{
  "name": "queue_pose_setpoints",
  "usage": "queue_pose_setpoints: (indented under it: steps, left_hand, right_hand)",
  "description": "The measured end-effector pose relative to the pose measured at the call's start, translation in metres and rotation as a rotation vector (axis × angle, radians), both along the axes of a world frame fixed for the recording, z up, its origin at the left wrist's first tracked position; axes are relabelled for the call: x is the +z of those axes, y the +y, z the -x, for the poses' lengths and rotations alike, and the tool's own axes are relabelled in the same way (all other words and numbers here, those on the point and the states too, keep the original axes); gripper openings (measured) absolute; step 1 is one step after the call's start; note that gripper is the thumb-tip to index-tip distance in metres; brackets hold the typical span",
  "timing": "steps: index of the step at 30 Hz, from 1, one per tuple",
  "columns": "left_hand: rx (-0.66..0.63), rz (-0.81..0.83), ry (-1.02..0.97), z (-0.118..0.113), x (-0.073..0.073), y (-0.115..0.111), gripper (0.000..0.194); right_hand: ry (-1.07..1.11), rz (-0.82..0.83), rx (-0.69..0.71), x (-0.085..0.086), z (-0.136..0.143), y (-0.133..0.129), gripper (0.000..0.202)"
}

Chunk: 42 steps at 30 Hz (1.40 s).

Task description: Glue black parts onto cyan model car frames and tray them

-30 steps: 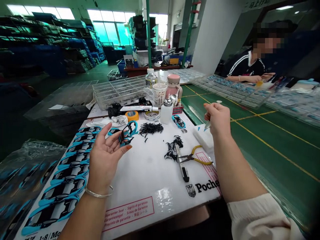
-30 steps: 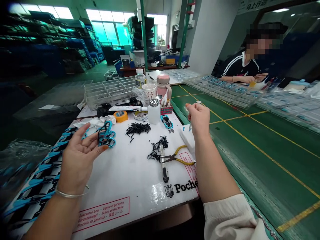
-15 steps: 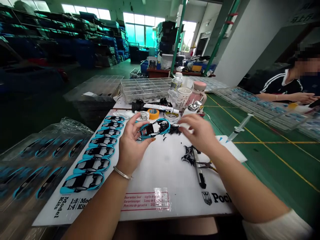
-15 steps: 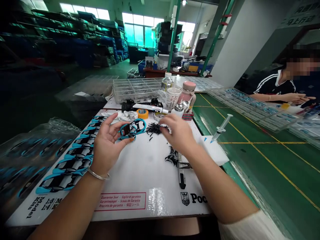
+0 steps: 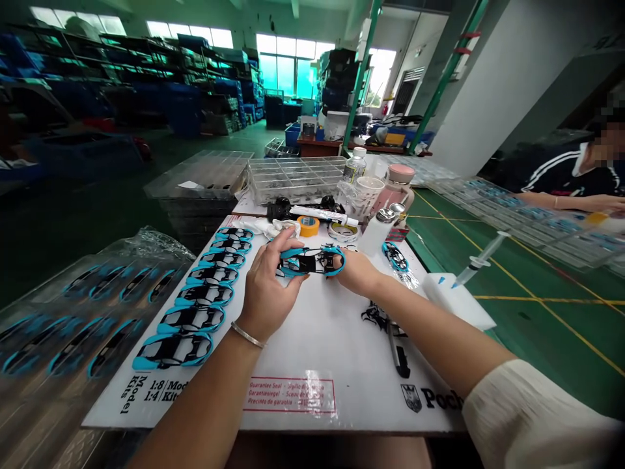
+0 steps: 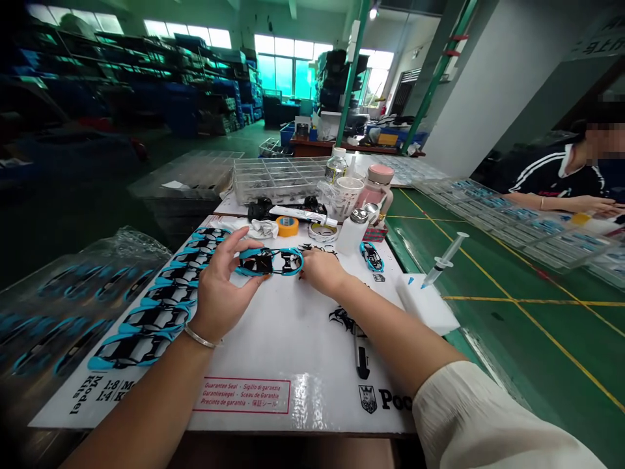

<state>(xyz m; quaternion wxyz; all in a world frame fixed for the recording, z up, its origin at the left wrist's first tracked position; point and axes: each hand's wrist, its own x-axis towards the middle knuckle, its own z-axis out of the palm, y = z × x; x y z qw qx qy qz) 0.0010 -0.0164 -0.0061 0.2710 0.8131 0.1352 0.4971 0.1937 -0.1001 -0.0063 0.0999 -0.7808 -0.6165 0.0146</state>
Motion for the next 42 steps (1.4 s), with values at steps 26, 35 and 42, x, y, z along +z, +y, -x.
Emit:
queue_pose_setpoints:
  steps: [26,35,42]
  left_hand:
    - [-0.085,-0.619,0.076,-0.011,-0.002,-0.030,0.051]
    - [-0.092,-0.632,0.065,-0.011,-0.002,-0.031,0.051]
    - [-0.096,-0.639,0.060,-0.010,-0.002,-0.032,0.050]
  right_hand:
    - [0.064,-0.422,0.008,0.044,0.041,-0.076,0.010]
    - [0.108,-0.428,0.003,0.044,0.042,-0.077,0.009]
    - [0.233,-0.469,-0.035,0.041,0.042,-0.074,0.009]
